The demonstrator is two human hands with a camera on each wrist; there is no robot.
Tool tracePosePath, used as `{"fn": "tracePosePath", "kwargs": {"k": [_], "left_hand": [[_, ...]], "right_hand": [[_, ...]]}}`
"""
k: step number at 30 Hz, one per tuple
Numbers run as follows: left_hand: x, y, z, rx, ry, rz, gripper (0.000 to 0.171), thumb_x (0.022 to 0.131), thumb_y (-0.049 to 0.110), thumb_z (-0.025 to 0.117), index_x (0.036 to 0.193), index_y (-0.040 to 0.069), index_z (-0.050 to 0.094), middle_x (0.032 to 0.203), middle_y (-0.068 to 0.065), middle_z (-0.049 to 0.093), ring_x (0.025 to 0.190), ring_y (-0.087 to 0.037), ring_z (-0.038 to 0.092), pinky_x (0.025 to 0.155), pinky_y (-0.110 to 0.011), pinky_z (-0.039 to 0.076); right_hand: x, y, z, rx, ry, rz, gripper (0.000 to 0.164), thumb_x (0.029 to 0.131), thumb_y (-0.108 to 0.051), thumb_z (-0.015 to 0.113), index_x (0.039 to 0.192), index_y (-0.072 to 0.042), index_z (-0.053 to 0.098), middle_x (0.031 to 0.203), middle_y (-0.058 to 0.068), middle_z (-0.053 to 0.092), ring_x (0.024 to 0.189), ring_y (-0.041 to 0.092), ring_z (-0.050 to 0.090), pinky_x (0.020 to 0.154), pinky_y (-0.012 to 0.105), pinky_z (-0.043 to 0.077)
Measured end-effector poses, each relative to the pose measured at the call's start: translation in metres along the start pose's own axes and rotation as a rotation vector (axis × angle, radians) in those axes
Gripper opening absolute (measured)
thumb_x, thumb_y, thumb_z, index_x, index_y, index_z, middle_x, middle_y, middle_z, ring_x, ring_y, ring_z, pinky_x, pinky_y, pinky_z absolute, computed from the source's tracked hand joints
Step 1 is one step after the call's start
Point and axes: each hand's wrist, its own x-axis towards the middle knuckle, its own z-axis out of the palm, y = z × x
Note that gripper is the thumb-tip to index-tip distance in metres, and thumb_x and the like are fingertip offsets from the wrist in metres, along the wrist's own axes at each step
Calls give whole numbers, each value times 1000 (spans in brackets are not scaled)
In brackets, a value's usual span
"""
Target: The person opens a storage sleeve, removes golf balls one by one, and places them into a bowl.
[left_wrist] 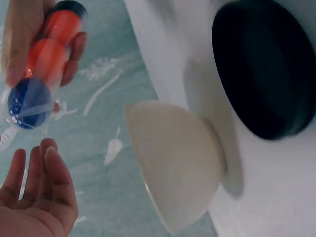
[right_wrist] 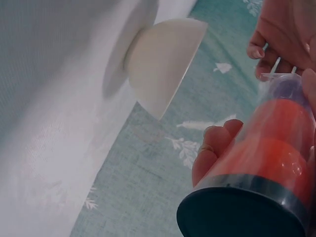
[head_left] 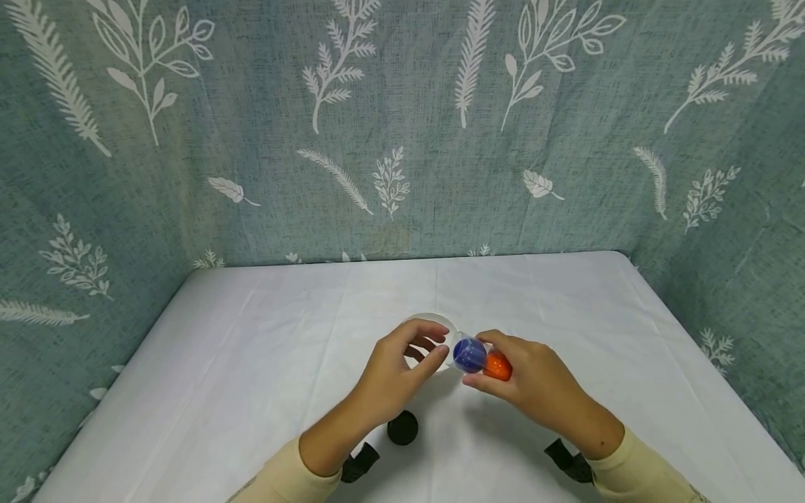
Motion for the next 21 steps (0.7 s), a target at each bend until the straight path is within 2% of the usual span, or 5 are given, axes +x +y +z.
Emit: {"fn": "tracePosePath", "kwargs": {"k": [5,8,13,21], "left_hand": [[1,0,5,-13,-25,-52,22,97,26,68,118,18,66,114,3,68,97,-10,66,85,-29,55],[-1,0,7,-17,-45,-69,22,96,25,69,117,19,66,113,2,69,97,-11,66,85,-28,55],[-1,-2,9,-18,-68,-66,23,96,25,69,118,18,67,113,3,69,96,-9,65,85,-27,55],[-1,-6,10,-29,-93,-45,23,96,24,69,119,21,68,113,10,69,95,-7,66,85,-26,56]], "right_hand": [[0,3,-1,8,8,-21,56,79,-62,73,115,-19,66,82,-11,63,63,2,46,54,18,41],[0,5,-1,8,6,-34,57,77,-62,75,114,-19,66,87,-10,67,66,1,49,58,18,44],[-1,7,-1,-21,-4,-41,60,76,-60,78,114,-16,67,94,-6,71,71,1,53,63,18,50],[0,8,-2,-76,-8,-48,52,76,-53,82,112,-19,68,94,-7,72,70,-1,54,61,18,48]]}}
